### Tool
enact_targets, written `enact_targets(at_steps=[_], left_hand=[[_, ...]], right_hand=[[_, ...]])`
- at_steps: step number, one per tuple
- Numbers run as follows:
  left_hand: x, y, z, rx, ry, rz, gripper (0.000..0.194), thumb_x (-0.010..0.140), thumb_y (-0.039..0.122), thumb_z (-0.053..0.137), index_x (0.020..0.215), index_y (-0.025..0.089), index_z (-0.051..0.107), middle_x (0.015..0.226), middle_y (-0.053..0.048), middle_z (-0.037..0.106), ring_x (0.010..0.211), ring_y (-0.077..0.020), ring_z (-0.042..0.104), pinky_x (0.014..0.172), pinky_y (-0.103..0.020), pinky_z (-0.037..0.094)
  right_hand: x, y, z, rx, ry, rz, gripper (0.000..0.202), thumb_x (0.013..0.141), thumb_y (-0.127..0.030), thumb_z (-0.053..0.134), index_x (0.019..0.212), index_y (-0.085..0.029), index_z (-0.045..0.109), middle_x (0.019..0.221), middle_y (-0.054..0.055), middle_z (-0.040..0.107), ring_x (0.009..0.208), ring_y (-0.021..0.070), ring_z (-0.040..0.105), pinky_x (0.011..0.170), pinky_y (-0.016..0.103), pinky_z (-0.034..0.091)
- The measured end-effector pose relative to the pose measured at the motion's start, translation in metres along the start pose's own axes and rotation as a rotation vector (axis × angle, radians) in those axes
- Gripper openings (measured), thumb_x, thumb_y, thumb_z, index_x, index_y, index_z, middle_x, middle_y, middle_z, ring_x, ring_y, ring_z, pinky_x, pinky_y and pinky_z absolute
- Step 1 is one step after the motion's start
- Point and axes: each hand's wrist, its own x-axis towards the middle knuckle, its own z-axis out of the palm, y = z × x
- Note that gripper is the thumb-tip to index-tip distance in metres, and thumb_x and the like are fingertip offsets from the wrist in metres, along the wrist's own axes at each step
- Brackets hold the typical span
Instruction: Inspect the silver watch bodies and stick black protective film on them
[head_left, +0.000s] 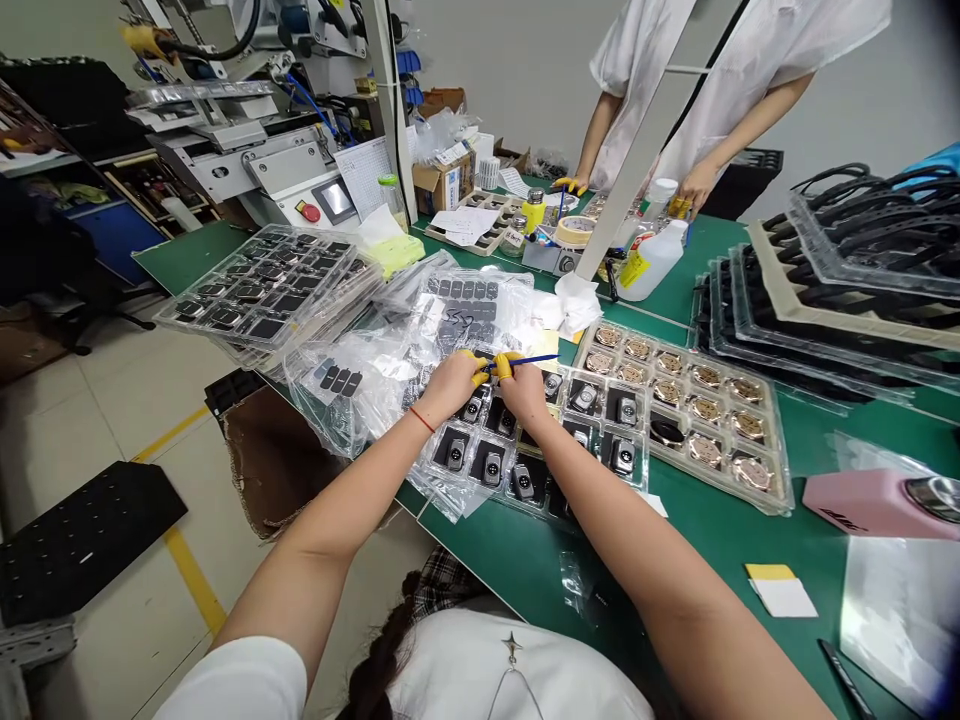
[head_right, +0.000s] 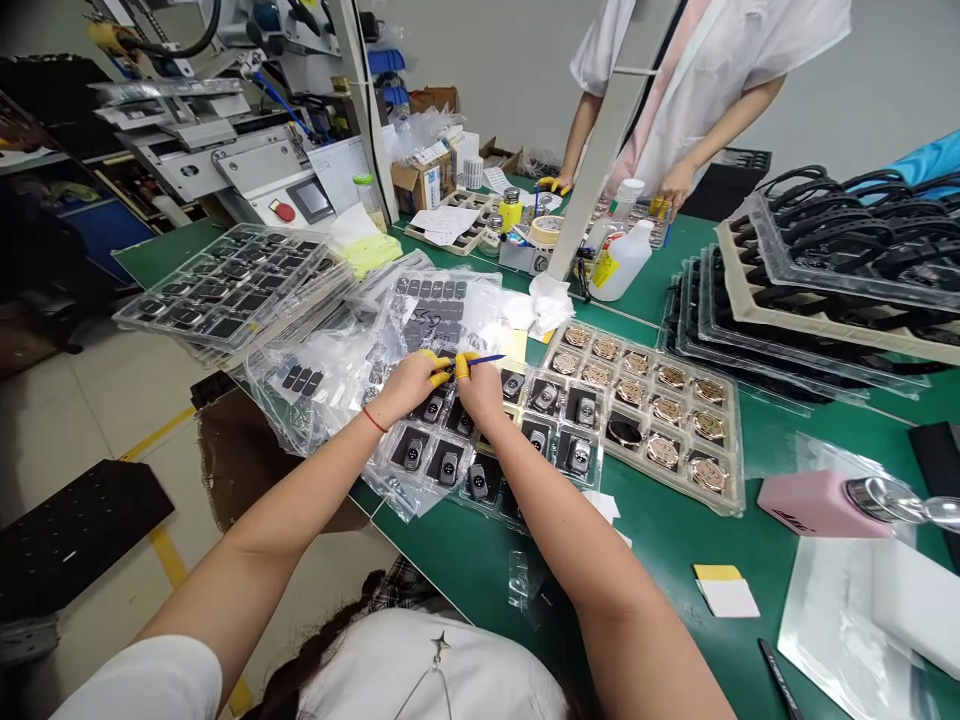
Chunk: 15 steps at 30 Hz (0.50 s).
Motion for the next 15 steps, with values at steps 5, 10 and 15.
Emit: enact_targets(at_steps=[5, 10, 15], left_hand=[[0.0, 0.0008, -0.0004, 0.007, -0.004, 0.008, 0.023, 0.089, 0.022, 0.051, 0.104, 0.017, 0.069, 0.088, -0.008, 0.063, 0.087, -0.0233, 0.059, 0.075, -0.033, 0.047], [-0.0007, 0.0011, -0.0011, 0.007, -0.007, 0.015, 0.023, 0.089, 0.022, 0.051, 0.102, 0.017, 0.069, 0.088, -0.009, 0.063, 0.087, -0.023, 0.059, 0.075, -0.033, 0.047], [0.0002, 0.0002, 0.0007, 0.017, -0.019, 0.016, 0.02, 0.089, 0.022, 0.052, 0.097, 0.017, 0.069, 0.087, -0.008, 0.063, 0.086, -0.0227, 0.06, 0.075, -0.033, 0.047]], right_hand=[[-0.0006, -0.0004, 0.0007, -0.088, 0.026, -0.03, 0.023, 0.086, -0.03, 0.046, 0.072, -0.02, 0.061, 0.07, 0.007, 0.064, 0.069, 0.0231, 0.057, 0.06, 0.03, 0.038], [-0.0006, 0.002, 0.0017, -0.136, 0.031, -0.029, 0.028, 0.087, -0.03, 0.044, 0.065, -0.02, 0.059, 0.065, 0.007, 0.062, 0.065, 0.0226, 0.056, 0.06, 0.031, 0.039], [0.0036, 0.0066, 0.0046, -0.146, 0.034, -0.012, 0.035, 0.087, -0.033, 0.043, 0.057, -0.02, 0.056, 0.064, 0.007, 0.062, 0.066, 0.0221, 0.057, 0.063, 0.031, 0.042]])
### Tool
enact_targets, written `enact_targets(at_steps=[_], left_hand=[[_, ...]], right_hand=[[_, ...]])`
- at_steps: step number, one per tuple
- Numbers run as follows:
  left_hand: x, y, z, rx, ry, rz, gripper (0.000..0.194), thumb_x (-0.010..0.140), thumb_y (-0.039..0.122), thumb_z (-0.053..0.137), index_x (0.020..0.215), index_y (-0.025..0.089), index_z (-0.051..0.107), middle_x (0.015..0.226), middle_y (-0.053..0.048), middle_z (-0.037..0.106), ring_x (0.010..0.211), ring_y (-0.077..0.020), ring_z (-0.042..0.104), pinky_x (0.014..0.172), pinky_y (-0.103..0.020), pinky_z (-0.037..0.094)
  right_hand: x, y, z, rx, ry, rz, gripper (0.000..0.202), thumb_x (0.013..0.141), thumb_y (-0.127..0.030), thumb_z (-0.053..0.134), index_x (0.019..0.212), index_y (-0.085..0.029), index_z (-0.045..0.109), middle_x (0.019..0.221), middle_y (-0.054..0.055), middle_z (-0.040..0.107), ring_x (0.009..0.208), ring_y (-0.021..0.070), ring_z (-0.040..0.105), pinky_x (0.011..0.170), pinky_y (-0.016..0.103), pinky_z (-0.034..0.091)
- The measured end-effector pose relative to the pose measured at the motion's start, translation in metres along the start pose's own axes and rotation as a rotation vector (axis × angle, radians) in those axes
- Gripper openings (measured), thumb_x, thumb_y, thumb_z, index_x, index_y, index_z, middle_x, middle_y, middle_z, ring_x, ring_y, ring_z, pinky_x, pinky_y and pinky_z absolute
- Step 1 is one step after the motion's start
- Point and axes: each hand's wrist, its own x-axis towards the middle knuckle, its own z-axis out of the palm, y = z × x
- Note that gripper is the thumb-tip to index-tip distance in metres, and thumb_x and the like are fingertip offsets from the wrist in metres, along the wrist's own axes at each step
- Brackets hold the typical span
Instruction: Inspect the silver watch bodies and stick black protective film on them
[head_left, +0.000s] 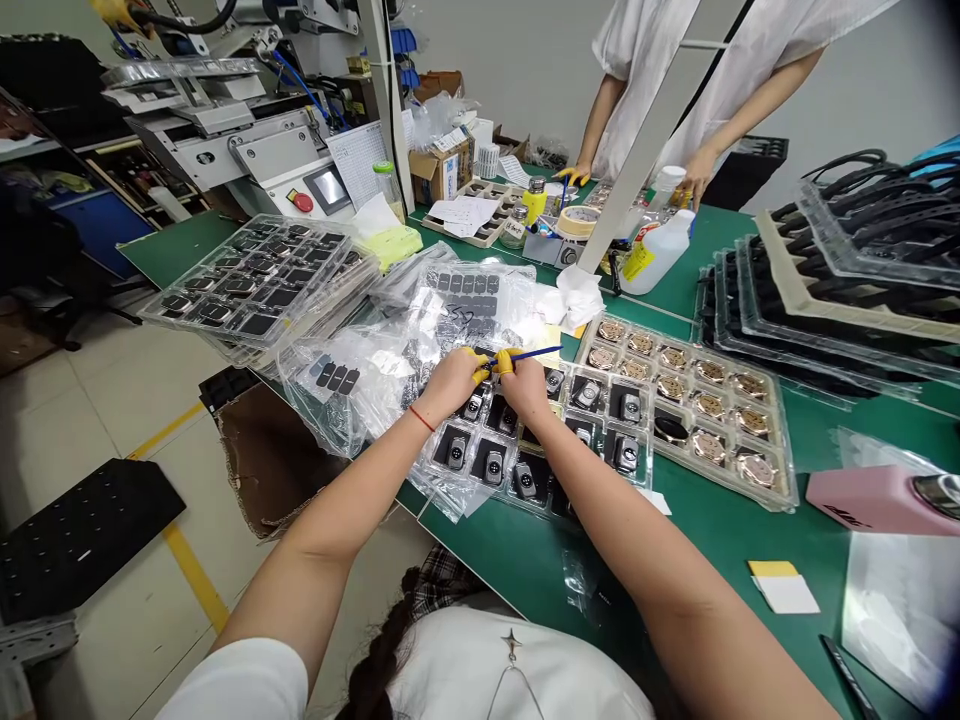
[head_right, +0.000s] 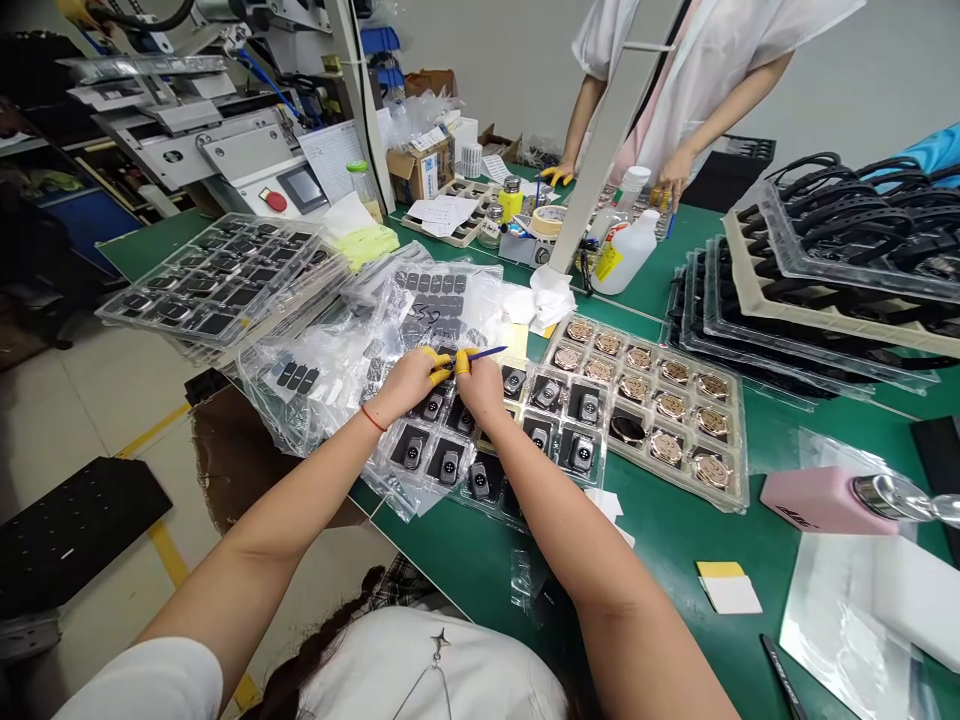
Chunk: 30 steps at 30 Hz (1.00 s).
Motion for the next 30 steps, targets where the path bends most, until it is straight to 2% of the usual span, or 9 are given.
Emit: enact_targets(at_steps=[5, 10, 15, 22, 27, 30], left_hand=[[0.002, -0.002, 0.003, 0.026, -0.021, -0.014, 0.018, 0.089, 0.022, 0.053, 0.094, 0.015, 0.068, 0.088, -0.009, 0.064, 0.085, -0.0217, 0.06, 0.076, -0.034, 0.048], [0.005, -0.002, 0.004, 0.059, -0.057, -0.028, 0.02, 0.092, 0.029, 0.054, 0.099, 0.013, 0.063, 0.093, -0.006, 0.064, 0.087, -0.0171, 0.061, 0.08, -0.037, 0.051], [0.008, -0.001, 0.002, 0.102, -0.092, -0.055, 0.023, 0.092, 0.033, 0.055, 0.1, 0.013, 0.061, 0.098, -0.006, 0.064, 0.087, -0.0163, 0.062, 0.079, -0.036, 0.053], [0.011, 0.0, -0.002, 0.15, -0.132, -0.06, 0.024, 0.092, 0.033, 0.054, 0.105, 0.014, 0.061, 0.102, -0.007, 0.063, 0.088, -0.0165, 0.062, 0.079, -0.036, 0.054], [0.007, 0.002, -0.004, 0.182, -0.114, -0.027, 0.023, 0.092, 0.032, 0.054, 0.103, 0.014, 0.06, 0.099, -0.006, 0.063, 0.086, -0.016, 0.061, 0.077, -0.035, 0.053], [-0.001, 0.002, -0.007, 0.203, -0.096, 0.023, 0.022, 0.093, 0.03, 0.05, 0.095, 0.012, 0.062, 0.093, -0.006, 0.061, 0.085, -0.0168, 0.059, 0.077, -0.034, 0.05]], right_hand=[[0.004, 0.003, 0.004, 0.021, -0.011, 0.012, 0.035, 0.088, -0.034, 0.045, 0.058, -0.02, 0.057, 0.072, 0.008, 0.066, 0.073, 0.0222, 0.06, 0.067, 0.031, 0.043], [0.006, 0.005, 0.005, 0.027, -0.045, 0.039, 0.038, 0.09, -0.033, 0.047, 0.057, -0.018, 0.056, 0.069, 0.006, 0.064, 0.07, 0.0192, 0.06, 0.067, 0.031, 0.045], [0.007, 0.005, 0.006, 0.051, -0.077, 0.082, 0.029, 0.092, -0.037, 0.055, 0.074, -0.014, 0.06, 0.072, -0.001, 0.061, 0.065, 0.0117, 0.058, 0.067, 0.029, 0.049], [0.011, 0.002, 0.01, 0.121, -0.076, 0.157, 0.025, 0.093, -0.037, 0.054, 0.088, -0.015, 0.062, 0.086, 0.002, 0.064, 0.073, 0.0125, 0.06, 0.07, 0.03, 0.052], [0.009, 0.001, 0.007, 0.244, -0.051, 0.174, 0.026, 0.091, -0.039, 0.056, 0.081, -0.015, 0.063, 0.076, 0.001, 0.064, 0.066, 0.012, 0.058, 0.064, 0.027, 0.049], [0.007, -0.001, 0.001, 0.347, -0.004, 0.18, 0.033, 0.09, -0.042, 0.048, 0.079, -0.016, 0.066, 0.068, 0.003, 0.065, 0.059, 0.014, 0.057, 0.056, 0.025, 0.044]])
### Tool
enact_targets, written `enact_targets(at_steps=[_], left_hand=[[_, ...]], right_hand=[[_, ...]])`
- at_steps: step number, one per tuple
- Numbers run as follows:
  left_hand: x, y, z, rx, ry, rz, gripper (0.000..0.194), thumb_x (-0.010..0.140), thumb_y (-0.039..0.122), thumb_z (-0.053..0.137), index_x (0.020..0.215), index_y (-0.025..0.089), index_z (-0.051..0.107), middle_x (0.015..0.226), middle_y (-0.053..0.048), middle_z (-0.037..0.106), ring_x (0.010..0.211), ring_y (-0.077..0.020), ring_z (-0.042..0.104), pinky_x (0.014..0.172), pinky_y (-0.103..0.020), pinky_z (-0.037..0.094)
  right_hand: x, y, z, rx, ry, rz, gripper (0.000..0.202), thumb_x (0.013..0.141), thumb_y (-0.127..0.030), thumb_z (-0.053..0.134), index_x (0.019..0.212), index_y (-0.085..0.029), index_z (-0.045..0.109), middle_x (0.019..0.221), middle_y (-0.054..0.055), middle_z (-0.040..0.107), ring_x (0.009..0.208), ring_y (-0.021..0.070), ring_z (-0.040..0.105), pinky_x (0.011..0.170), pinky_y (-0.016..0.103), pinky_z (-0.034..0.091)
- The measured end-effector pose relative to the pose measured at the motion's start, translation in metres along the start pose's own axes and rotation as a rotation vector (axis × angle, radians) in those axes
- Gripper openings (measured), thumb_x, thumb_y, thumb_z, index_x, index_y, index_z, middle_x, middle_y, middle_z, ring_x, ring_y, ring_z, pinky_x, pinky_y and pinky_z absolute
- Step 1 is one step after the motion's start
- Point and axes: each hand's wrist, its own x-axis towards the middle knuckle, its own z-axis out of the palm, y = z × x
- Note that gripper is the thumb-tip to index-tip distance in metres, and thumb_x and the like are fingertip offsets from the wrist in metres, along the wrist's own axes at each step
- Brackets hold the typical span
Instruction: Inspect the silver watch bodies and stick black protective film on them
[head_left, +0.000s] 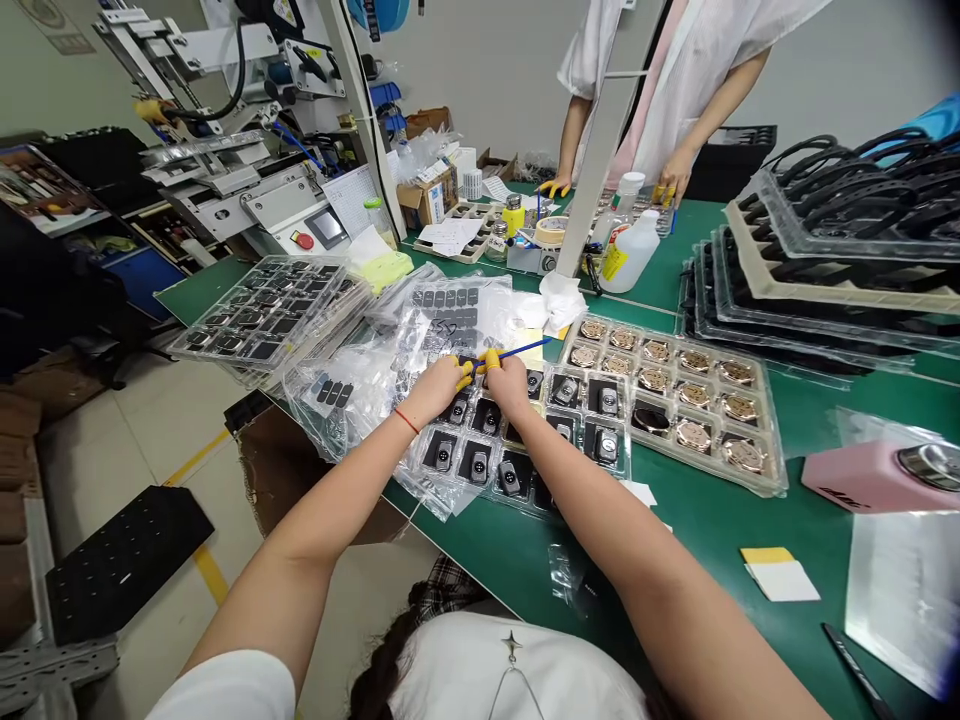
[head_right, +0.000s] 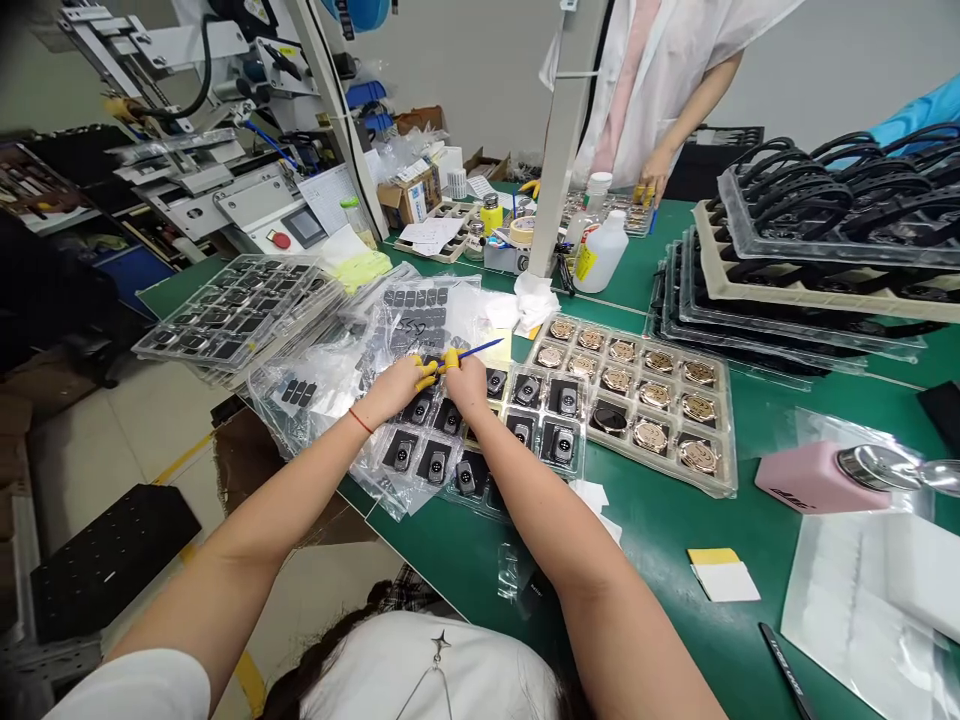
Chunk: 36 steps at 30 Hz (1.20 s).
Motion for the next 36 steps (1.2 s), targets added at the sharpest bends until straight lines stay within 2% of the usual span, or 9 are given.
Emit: enact_targets(at_steps=[3, 6, 10, 14, 19, 22, 27, 31, 36], left_hand=[[-0.01, -0.004, -0.002, 0.018, 0.015, 0.065, 0.028, 0.095, 0.03, 0.044, 0.087, 0.013, 0.065, 0.086, -0.008, 0.057, 0.084, -0.0186, 0.056, 0.074, -0.03, 0.046], [-0.018, -0.009, 0.0, 0.02, 0.024, 0.122, 0.031, 0.096, 0.03, 0.04, 0.085, 0.015, 0.065, 0.084, -0.006, 0.054, 0.08, -0.0176, 0.054, 0.07, -0.028, 0.043], [-0.027, -0.013, 0.009, -0.008, 0.057, 0.175, 0.031, 0.096, 0.028, 0.038, 0.09, 0.016, 0.065, 0.089, -0.007, 0.055, 0.084, -0.0184, 0.053, 0.072, -0.029, 0.044], [-0.038, -0.017, 0.015, -0.071, 0.081, 0.21, 0.029, 0.096, 0.025, 0.038, 0.098, 0.017, 0.066, 0.097, -0.009, 0.058, 0.09, -0.0195, 0.054, 0.077, -0.031, 0.048], [-0.048, -0.023, 0.012, -0.165, 0.067, 0.217, 0.024, 0.094, 0.023, 0.045, 0.102, 0.02, 0.068, 0.106, -0.009, 0.063, 0.1, -0.0205, 0.057, 0.087, -0.034, 0.05], [-0.049, -0.023, 0.01, -0.212, 0.087, 0.153, 0.021, 0.092, 0.022, 0.049, 0.102, 0.02, 0.068, 0.11, -0.007, 0.065, 0.104, -0.0206, 0.058, 0.093, -0.036, 0.049], [-0.039, -0.014, 0.011, -0.252, 0.126, 0.011, 0.02, 0.091, 0.023, 0.05, 0.104, 0.018, 0.065, 0.102, -0.007, 0.066, 0.095, -0.0203, 0.061, 0.087, -0.036, 0.051], [-0.03, -0.006, 0.009, -0.246, 0.072, 0.011, 0.013, 0.09, 0.02, 0.053, 0.088, 0.015, 0.065, 0.094, -0.006, 0.064, 0.092, -0.0194, 0.06, 0.085, -0.036, 0.05], [-0.035, -0.008, -0.001, -0.245, -0.015, 0.051, 0.014, 0.09, 0.023, 0.056, 0.083, 0.012, 0.061, 0.088, -0.003, 0.062, 0.086, -0.0161, 0.059, 0.081, -0.036, 0.05]], right_hand=[[-0.001, -0.006, -0.009, 0.091, 0.026, 0.012, 0.041, 0.089, -0.048, 0.042, 0.083, -0.015, 0.066, 0.064, 0.004, 0.064, 0.05, 0.0141, 0.054, 0.049, 0.025, 0.04], [-0.002, -0.014, -0.024, 0.137, 0.038, 0.013, 0.043, 0.086, -0.051, 0.045, 0.084, -0.014, 0.066, 0.066, 0.005, 0.066, 0.048, 0.0132, 0.052, 0.048, 0.024, 0.039], [-0.009, -0.015, -0.045, 0.124, 0.034, 0.008, 0.042, 0.082, -0.052, 0.052, 0.077, -0.013, 0.067, 0.063, 0.005, 0.065, 0.048, 0.0127, 0.05, 0.049, 0.024, 0.038], [-0.018, -0.007, -0.056, 0.09, 0.014, 0.022, 0.044, 0.081, -0.053, 0.052, 0.074, -0.013, 0.068, 0.056, 0.003, 0.06, 0.045, 0.0122, 0.046, 0.046, 0.025, 0.036], [-0.02, 0.003, -0.057, 0.05, 0.016, 0.014, 0.047, 0.084, -0.052, 0.045, 0.087, -0.012, 0.068, 0.061, 0.004, 0.064, 0.045, 0.0127, 0.048, 0.048, 0.026, 0.038], [-0.02, 0.005, -0.055, -0.009, -0.004, -0.021, 0.046, 0.086, -0.051, 0.042, 0.084, -0.013, 0.068, 0.066, 0.005, 0.066, 0.052, 0.0152, 0.054, 0.053, 0.027, 0.04], [-0.026, 0.003, -0.054, -0.169, -0.092, -0.097, 0.036, 0.089, -0.041, 0.043, 0.076, -0.017, 0.066, 0.07, 0.005, 0.067, 0.066, 0.0186, 0.061, 0.062, 0.027, 0.041], [-0.03, 0.001, -0.056, -0.323, -0.136, -0.12, 0.033, 0.089, -0.035, 0.043, 0.071, -0.018, 0.064, 0.065, 0.005, 0.064, 0.063, 0.0187, 0.058, 0.058, 0.027, 0.037], [-0.034, -0.004, -0.056, -0.492, -0.153, -0.167, 0.032, 0.091, -0.033, 0.042, 0.07, -0.018, 0.062, 0.064, 0.006, 0.06, 0.062, 0.0196, 0.054, 0.056, 0.027, 0.03]])
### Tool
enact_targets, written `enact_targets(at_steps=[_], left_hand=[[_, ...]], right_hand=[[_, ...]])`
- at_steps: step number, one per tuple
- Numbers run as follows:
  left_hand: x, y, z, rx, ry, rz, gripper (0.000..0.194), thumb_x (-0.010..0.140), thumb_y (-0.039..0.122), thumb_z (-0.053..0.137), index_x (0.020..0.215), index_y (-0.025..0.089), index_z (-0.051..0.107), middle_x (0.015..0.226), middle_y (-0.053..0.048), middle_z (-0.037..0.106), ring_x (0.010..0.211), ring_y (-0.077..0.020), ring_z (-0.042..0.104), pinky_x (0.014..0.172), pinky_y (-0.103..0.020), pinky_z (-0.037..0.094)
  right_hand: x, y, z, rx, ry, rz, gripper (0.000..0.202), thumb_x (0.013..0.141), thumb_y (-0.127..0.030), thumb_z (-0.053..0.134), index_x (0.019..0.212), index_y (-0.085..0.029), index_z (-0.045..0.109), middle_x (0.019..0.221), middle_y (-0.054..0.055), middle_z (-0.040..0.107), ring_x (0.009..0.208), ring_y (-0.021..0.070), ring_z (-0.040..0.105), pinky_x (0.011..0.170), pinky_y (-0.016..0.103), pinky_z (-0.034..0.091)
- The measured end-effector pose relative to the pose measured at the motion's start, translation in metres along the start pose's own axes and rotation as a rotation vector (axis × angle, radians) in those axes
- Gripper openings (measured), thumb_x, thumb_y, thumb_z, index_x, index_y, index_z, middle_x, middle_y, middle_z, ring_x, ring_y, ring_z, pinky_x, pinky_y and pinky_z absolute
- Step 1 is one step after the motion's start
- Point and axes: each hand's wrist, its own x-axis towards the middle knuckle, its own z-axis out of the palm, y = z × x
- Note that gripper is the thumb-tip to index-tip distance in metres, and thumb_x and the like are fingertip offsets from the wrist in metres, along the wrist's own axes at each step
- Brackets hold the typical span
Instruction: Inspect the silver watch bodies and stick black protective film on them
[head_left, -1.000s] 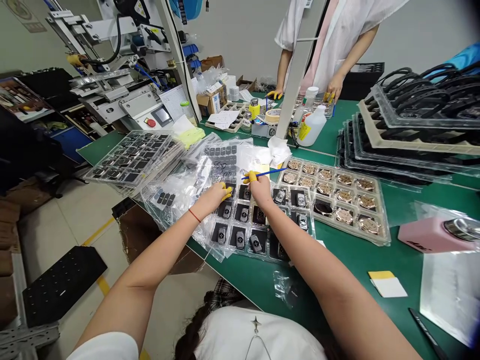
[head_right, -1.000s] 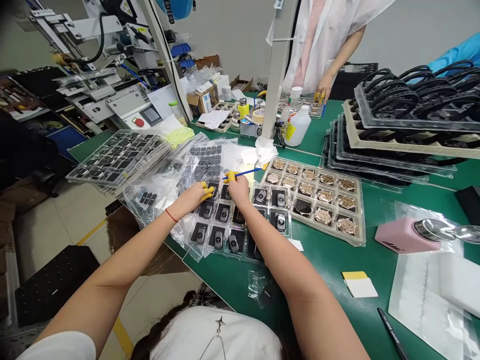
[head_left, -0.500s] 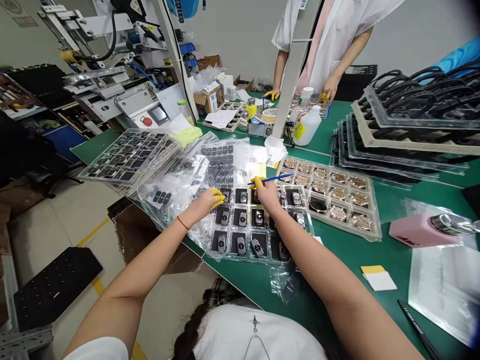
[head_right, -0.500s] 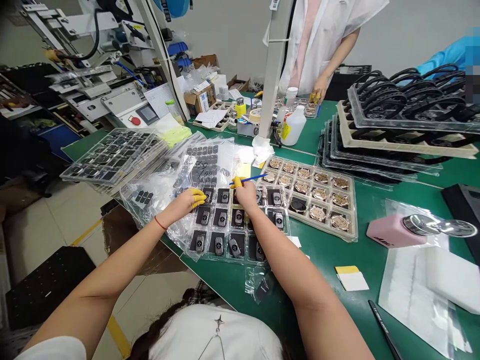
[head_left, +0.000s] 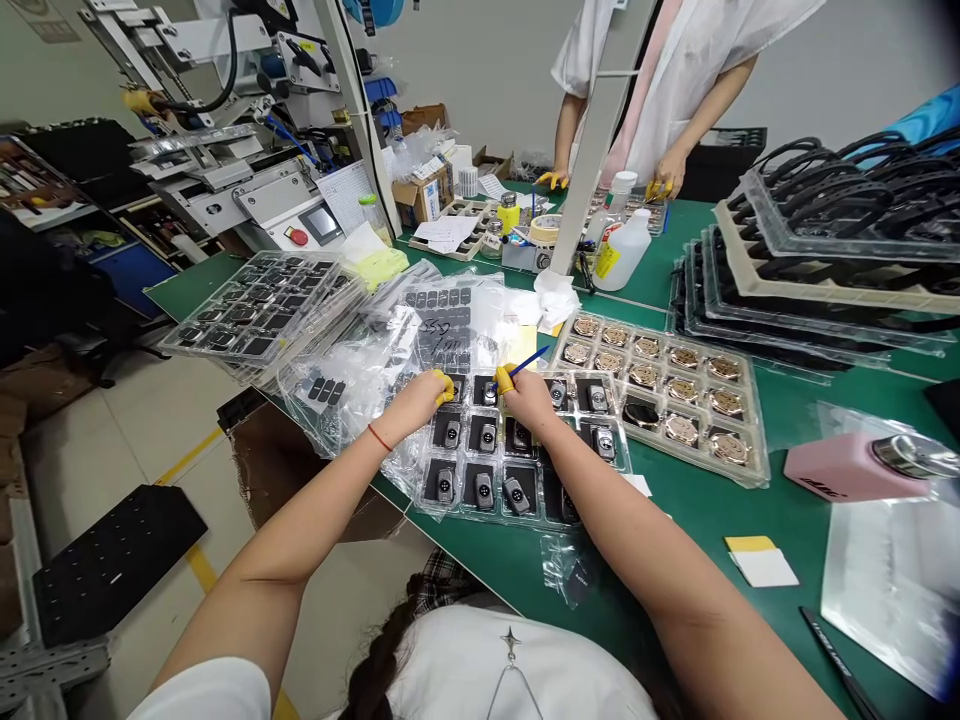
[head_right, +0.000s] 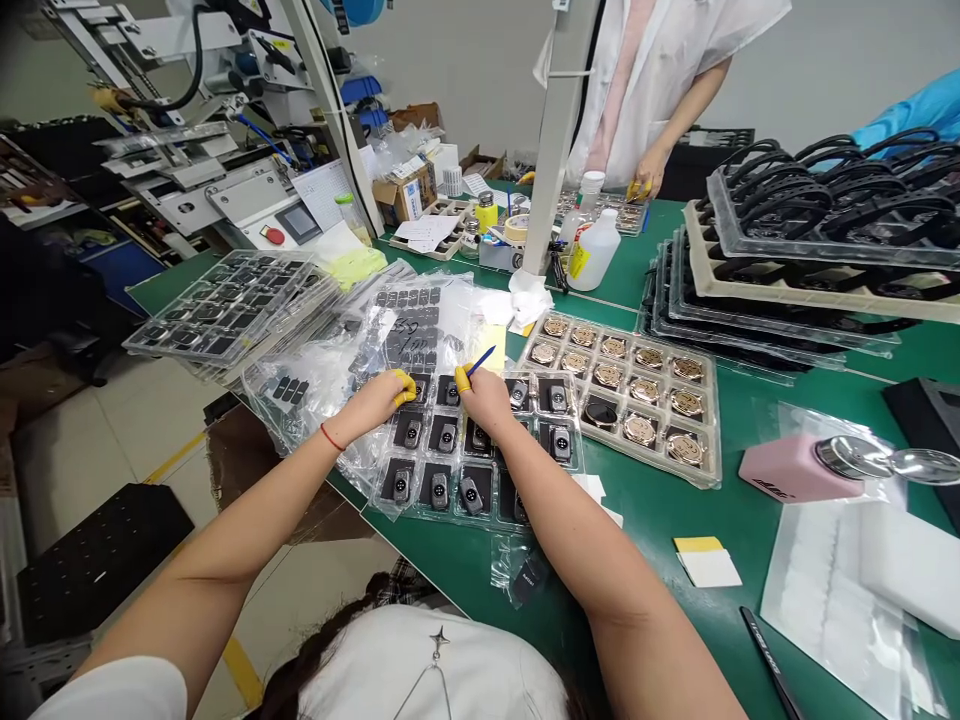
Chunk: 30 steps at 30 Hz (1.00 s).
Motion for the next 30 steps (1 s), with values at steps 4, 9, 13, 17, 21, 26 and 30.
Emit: enact_targets(at_steps=[4, 9, 13, 17, 21, 26, 30], left_hand=[[-0.009, 0.002, -0.009, -0.039, -0.007, -0.017, 0.013, 0.09, 0.018, 0.052, 0.084, 0.014, 0.062, 0.086, -0.004, 0.064, 0.082, -0.0167, 0.06, 0.077, -0.033, 0.05], [-0.006, 0.021, 0.001, -0.068, 0.082, -0.082, 0.024, 0.091, 0.019, 0.046, 0.11, 0.014, 0.059, 0.093, -0.006, 0.066, 0.082, -0.0186, 0.062, 0.077, -0.032, 0.05], [0.007, 0.043, 0.019, -0.054, 0.072, -0.052, 0.035, 0.091, 0.017, 0.045, 0.124, 0.016, 0.055, 0.103, -0.009, 0.064, 0.093, -0.0198, 0.061, 0.085, -0.032, 0.049], [0.018, 0.051, 0.029, 0.0, 0.039, -0.044, 0.026, 0.09, 0.018, 0.05, 0.112, 0.015, 0.062, 0.098, -0.01, 0.063, 0.094, -0.0231, 0.06, 0.084, -0.035, 0.049], [0.022, 0.05, 0.03, 0.05, 0.001, -0.043, 0.018, 0.091, 0.021, 0.053, 0.104, 0.014, 0.062, 0.095, -0.007, 0.062, 0.091, -0.0197, 0.06, 0.083, -0.036, 0.05], [0.023, 0.049, 0.032, 0.091, -0.026, -0.067, 0.02, 0.092, 0.029, 0.054, 0.104, 0.013, 0.061, 0.099, -0.006, 0.063, 0.088, -0.017, 0.061, 0.081, -0.037, 0.052], [0.023, 0.05, 0.033, 0.111, -0.028, -0.081, 0.02, 0.092, 0.028, 0.054, 0.102, 0.013, 0.06, 0.098, -0.006, 0.062, 0.087, -0.0166, 0.06, 0.08, -0.036, 0.052]], right_hand=[[-0.002, -0.002, 0.0, -0.083, -0.005, -0.028, 0.032, 0.093, -0.032, 0.038, 0.075, -0.018, 0.06, 0.066, 0.005, 0.059, 0.062, 0.019, 0.052, 0.055, 0.027, 0.028], [-0.003, -0.001, 0.0, -0.141, -0.009, -0.055, 0.033, 0.095, -0.031, 0.034, 0.076, -0.019, 0.058, 0.067, 0.005, 0.058, 0.062, 0.018, 0.051, 0.055, 0.027, 0.028], [-0.003, -0.001, 0.001, -0.18, -0.001, -0.071, 0.031, 0.095, -0.03, 0.035, 0.076, -0.018, 0.058, 0.07, 0.005, 0.059, 0.067, 0.0188, 0.053, 0.057, 0.027, 0.027], [-0.002, 0.001, 0.003, -0.202, -0.008, -0.07, 0.029, 0.094, -0.028, 0.037, 0.077, -0.018, 0.059, 0.071, 0.006, 0.06, 0.067, 0.0189, 0.053, 0.058, 0.028, 0.027], [0.0, 0.004, 0.007, -0.198, -0.028, -0.057, 0.026, 0.092, -0.027, 0.041, 0.078, -0.018, 0.061, 0.071, 0.006, 0.062, 0.066, 0.019, 0.054, 0.057, 0.028, 0.026], [0.002, 0.004, 0.009, -0.142, -0.044, -0.045, 0.026, 0.09, -0.028, 0.044, 0.077, -0.018, 0.064, 0.074, 0.007, 0.065, 0.071, 0.0196, 0.057, 0.059, 0.027, 0.028], [0.003, 0.007, 0.008, -0.043, -0.05, -0.013, 0.024, 0.086, -0.03, 0.049, 0.069, -0.019, 0.063, 0.066, 0.005, 0.064, 0.066, 0.0187, 0.057, 0.057, 0.026, 0.031]])
